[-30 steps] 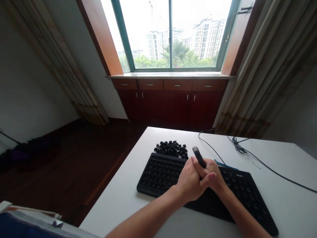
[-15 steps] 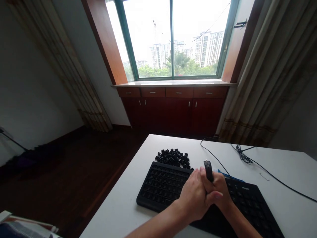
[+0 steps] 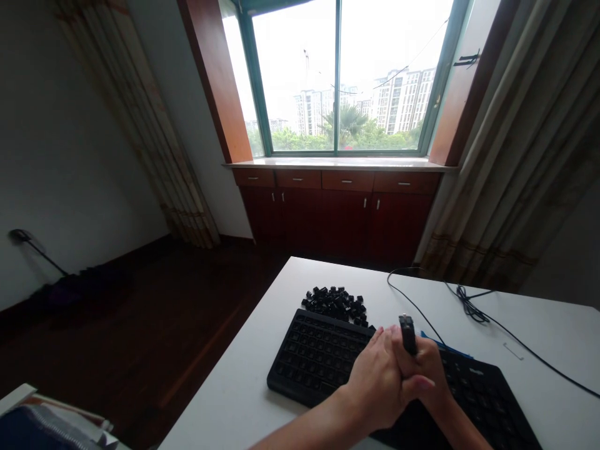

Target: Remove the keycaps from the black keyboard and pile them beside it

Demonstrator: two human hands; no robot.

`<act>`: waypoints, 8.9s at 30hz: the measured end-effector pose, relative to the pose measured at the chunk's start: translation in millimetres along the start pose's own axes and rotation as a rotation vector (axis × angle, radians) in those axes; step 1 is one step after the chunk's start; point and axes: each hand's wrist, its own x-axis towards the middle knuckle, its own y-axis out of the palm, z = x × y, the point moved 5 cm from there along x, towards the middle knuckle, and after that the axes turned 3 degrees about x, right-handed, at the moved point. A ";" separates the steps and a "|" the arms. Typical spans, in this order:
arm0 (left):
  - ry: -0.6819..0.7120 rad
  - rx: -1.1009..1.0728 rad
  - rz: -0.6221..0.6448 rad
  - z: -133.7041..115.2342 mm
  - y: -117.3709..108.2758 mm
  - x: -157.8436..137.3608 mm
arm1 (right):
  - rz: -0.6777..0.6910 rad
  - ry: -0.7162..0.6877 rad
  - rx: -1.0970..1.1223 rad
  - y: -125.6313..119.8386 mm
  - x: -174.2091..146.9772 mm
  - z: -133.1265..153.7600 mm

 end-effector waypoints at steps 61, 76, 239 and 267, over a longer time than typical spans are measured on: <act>0.088 0.200 -0.030 27.5 -43.7 15.7 | -0.274 0.279 0.582 -46.4 21.2 6.2; 0.245 0.176 0.143 13.4 -58.3 -14.4 | -0.164 0.252 0.483 -39.8 19.8 5.5; -0.008 -0.137 0.078 19.3 -31.2 -13.4 | 0.045 0.173 0.144 -25.7 -11.3 25.0; -0.014 0.054 -0.035 7.7 -26.8 -10.7 | 0.562 -0.178 0.123 -5.9 11.8 48.6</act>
